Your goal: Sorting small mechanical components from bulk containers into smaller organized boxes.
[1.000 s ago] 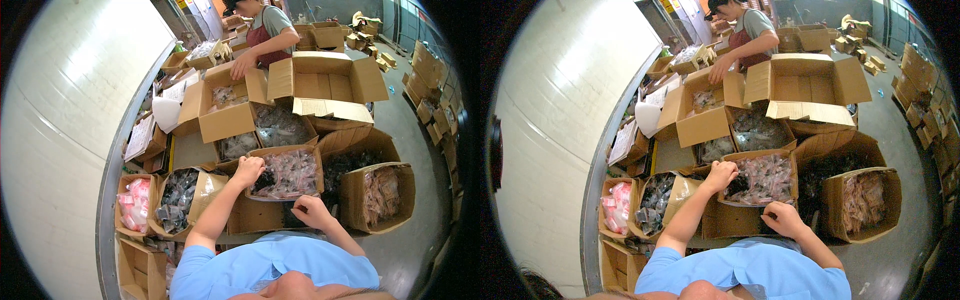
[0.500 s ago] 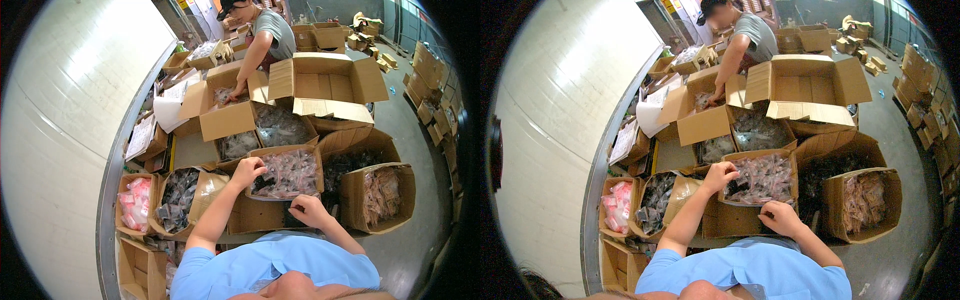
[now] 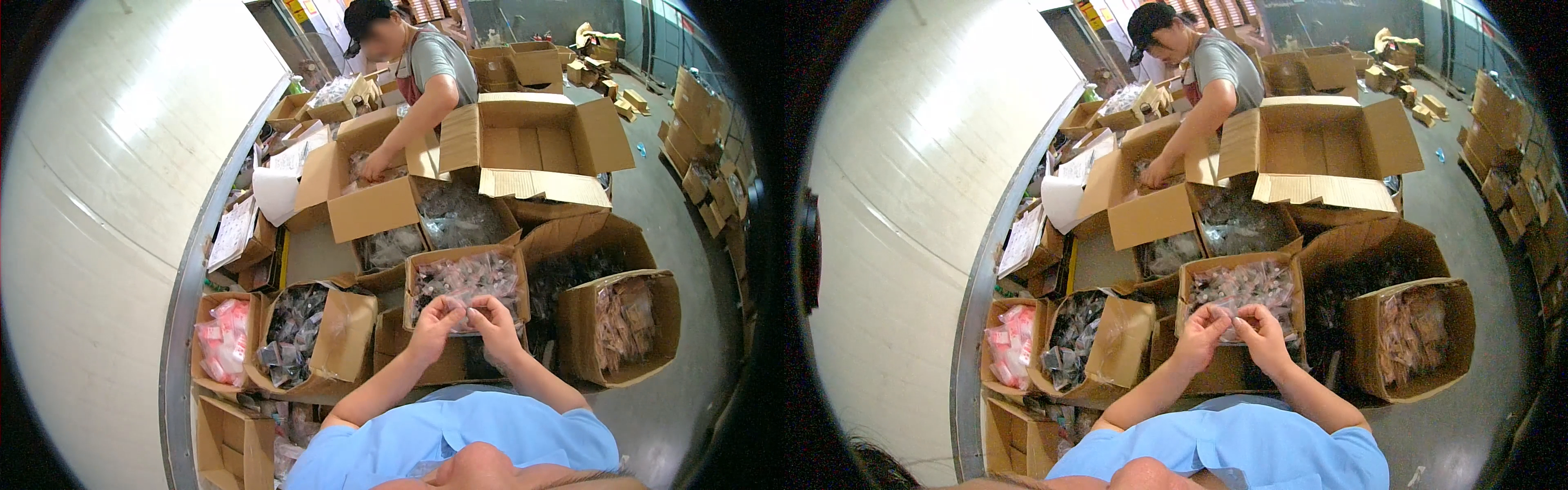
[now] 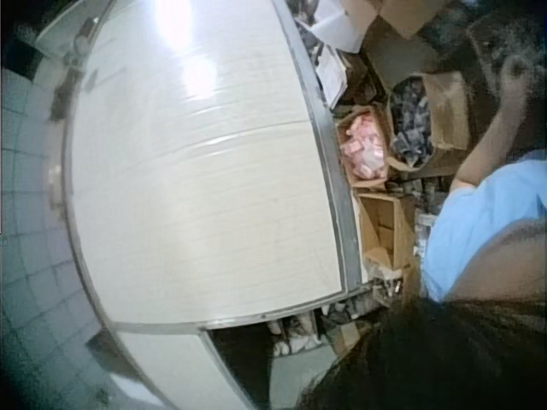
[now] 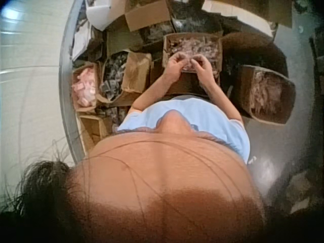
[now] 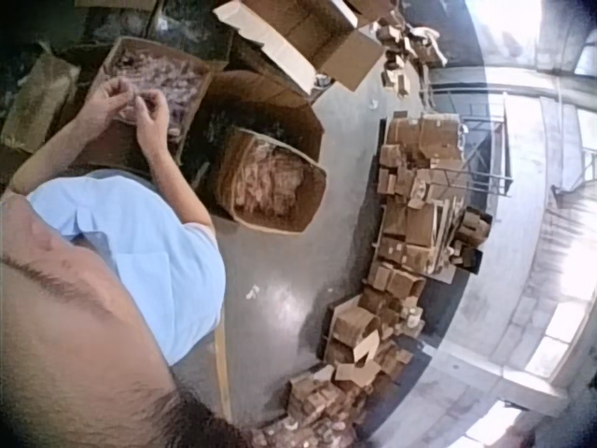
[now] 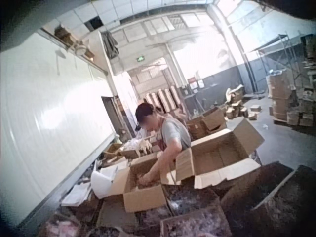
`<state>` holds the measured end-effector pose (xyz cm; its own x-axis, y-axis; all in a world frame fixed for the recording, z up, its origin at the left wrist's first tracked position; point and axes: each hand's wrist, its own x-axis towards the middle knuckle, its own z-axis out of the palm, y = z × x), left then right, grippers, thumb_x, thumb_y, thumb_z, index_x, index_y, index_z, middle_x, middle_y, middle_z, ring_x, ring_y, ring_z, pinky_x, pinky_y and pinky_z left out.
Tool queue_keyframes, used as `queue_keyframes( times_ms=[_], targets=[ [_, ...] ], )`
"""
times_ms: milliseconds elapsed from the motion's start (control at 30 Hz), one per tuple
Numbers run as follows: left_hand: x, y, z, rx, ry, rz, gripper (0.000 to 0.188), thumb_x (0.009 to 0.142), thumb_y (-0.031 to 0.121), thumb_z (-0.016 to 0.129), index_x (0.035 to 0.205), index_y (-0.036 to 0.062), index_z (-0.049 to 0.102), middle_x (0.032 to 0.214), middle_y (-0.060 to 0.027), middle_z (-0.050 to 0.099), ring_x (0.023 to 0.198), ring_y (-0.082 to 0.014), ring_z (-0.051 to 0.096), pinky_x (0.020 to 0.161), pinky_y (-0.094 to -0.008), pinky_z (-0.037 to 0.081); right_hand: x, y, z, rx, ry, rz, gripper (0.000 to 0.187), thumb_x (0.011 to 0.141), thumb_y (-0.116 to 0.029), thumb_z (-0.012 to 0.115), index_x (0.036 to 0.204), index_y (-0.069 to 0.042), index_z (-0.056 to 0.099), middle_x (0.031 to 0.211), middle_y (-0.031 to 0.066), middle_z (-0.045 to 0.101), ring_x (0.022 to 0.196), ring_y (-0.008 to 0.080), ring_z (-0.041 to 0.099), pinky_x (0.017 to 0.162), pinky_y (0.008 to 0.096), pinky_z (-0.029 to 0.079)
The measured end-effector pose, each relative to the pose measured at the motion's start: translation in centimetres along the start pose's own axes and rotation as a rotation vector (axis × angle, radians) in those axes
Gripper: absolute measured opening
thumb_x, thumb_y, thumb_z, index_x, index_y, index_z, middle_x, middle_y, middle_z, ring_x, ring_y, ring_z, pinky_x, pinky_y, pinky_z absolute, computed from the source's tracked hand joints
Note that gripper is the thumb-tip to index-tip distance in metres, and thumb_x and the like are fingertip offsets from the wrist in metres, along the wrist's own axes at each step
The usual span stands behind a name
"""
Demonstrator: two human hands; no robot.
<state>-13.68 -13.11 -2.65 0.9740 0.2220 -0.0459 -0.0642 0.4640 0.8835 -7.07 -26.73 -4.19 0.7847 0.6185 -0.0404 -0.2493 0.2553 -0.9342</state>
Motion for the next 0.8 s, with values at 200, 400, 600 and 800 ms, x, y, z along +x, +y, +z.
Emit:
queue_keyframes(
  times_ms=[200, 400, 600, 800],
  targets=[
    [-1.1, 1.3, 1.1, 0.079, 0.13, 0.034, 0.011, 0.087, 0.008, 0.062, 0.095, 0.0028, 0.059, 0.09, -0.0003, 0.057, 0.083, -0.0067, 0.052, 0.073, -0.0216, 0.044, 0.3, -1.0, -0.7, -0.374, 0.005, -0.128, 0.01, 0.087, -0.007, 0.059, 0.093, -0.001, 0.054, 0.073, 0.0009, 0.055, 0.066, 0.0075, 0.05, 0.06, 0.0231, 0.044],
    [-0.6, 2.0, -0.1, 0.498, 0.145, 0.151, 0.008, 0.087, 0.007, 0.062, 0.09, 0.0002, 0.062, 0.082, -0.0003, 0.059, 0.074, -0.0066, 0.052, 0.068, -0.0211, 0.043, 0.4, -2.1, -0.3, -0.39, -0.032, -0.136, 0.013, 0.083, -0.001, 0.062, 0.093, 0.0, 0.054, 0.073, 0.0015, 0.055, 0.069, 0.0073, 0.052, 0.06, 0.0219, 0.043],
    [-0.1, 0.7, -0.8, 0.634, 0.189, 0.276, 0.008, 0.086, 0.005, 0.063, 0.091, -0.0002, 0.061, 0.08, -0.0003, 0.059, 0.073, -0.0075, 0.052, 0.065, -0.0212, 0.043, 1.2, -0.9, -0.4, -0.152, -0.039, -0.142, 0.018, 0.081, 0.003, 0.062, 0.096, -0.001, 0.053, 0.085, 0.0015, 0.057, 0.073, 0.0079, 0.053, 0.065, 0.022, 0.044],
    [-0.2, 0.4, -0.5, 0.624, 0.222, 0.349, 0.019, 0.089, 0.019, 0.062, 0.083, 0.0009, 0.059, 0.07, 0.0017, 0.053, 0.065, -0.0052, 0.046, 0.056, -0.0205, 0.037, 1.5, -1.6, 0.4, -0.017, -0.005, -0.03, 0.018, 0.084, -0.001, 0.061, 0.097, -0.002, 0.05, 0.08, 0.005, 0.058, 0.07, 0.0091, 0.056, 0.062, 0.0245, 0.048]
  ],
)
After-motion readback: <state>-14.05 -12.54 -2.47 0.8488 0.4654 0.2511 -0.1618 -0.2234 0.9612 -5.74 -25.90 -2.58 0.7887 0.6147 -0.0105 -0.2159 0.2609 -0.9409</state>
